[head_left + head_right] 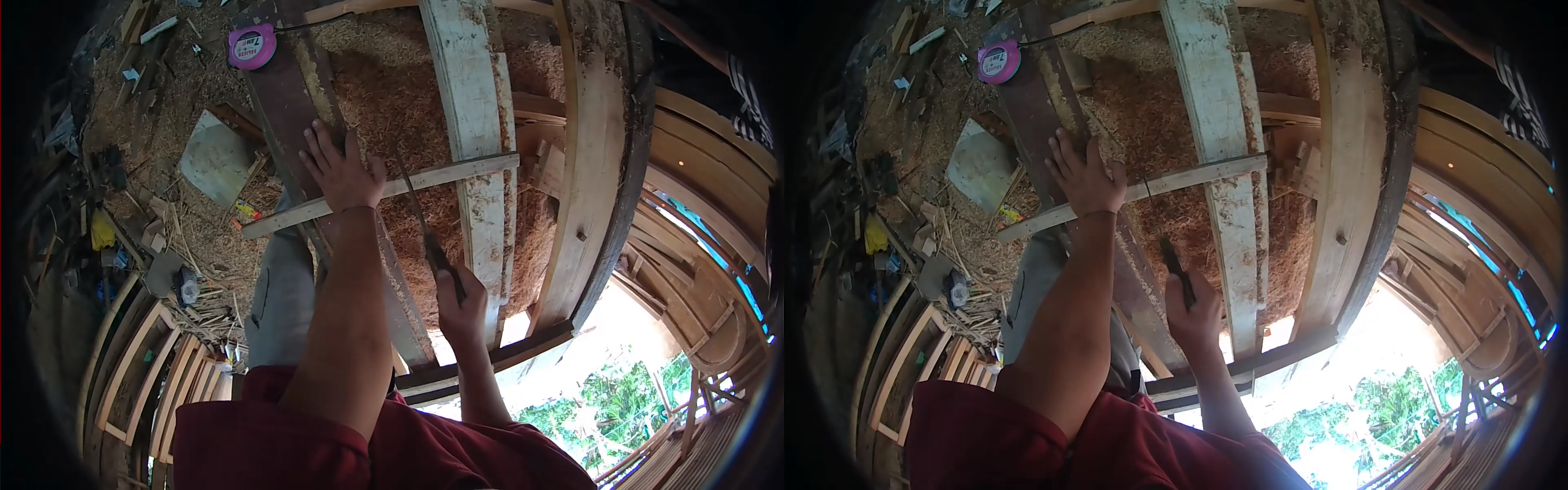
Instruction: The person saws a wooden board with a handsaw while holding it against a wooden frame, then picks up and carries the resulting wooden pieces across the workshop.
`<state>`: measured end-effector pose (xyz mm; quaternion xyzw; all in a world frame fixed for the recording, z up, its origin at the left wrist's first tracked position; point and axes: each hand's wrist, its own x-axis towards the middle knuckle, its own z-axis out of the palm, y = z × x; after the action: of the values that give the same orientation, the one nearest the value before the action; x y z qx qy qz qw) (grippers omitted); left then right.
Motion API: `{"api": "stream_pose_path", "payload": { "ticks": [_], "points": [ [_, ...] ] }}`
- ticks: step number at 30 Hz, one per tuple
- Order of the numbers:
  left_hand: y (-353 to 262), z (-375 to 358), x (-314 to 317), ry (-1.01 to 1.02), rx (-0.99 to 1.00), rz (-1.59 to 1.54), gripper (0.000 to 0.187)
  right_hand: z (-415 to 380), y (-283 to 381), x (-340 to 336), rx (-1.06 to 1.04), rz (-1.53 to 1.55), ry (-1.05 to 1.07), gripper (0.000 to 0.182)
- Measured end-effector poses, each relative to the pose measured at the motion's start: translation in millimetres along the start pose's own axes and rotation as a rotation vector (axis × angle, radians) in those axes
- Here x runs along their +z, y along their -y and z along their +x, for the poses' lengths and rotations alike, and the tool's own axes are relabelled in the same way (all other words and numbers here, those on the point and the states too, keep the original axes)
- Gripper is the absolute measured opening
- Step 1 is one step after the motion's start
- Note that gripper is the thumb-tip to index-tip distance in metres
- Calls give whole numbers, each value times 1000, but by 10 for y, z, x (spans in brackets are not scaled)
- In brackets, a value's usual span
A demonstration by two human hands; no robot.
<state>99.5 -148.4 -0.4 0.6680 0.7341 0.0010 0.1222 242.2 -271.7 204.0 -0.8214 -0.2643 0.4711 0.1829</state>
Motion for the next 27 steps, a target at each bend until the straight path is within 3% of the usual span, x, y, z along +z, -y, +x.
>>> {"api": "stream_pose_path", "payload": {
  "ticks": [11, 18, 21, 27],
  "points": [
    [-25, 6, 23, -4, 3, -5, 65, -106, 66, -70, 56, -46, 21, 29],
    [-28, 25, 4, 40, -9, 34, 90, 229, 154, 167, -24, 17, -40, 16],
    [-15, 20, 3, 60, -14, 60, 94, 35, 348, 42, 35, 11, 15, 35],
    [-31, -5, -2, 74, -21, 90, 92, 284, 7, 232, -393, -94, 25, 48]
  ]
}}
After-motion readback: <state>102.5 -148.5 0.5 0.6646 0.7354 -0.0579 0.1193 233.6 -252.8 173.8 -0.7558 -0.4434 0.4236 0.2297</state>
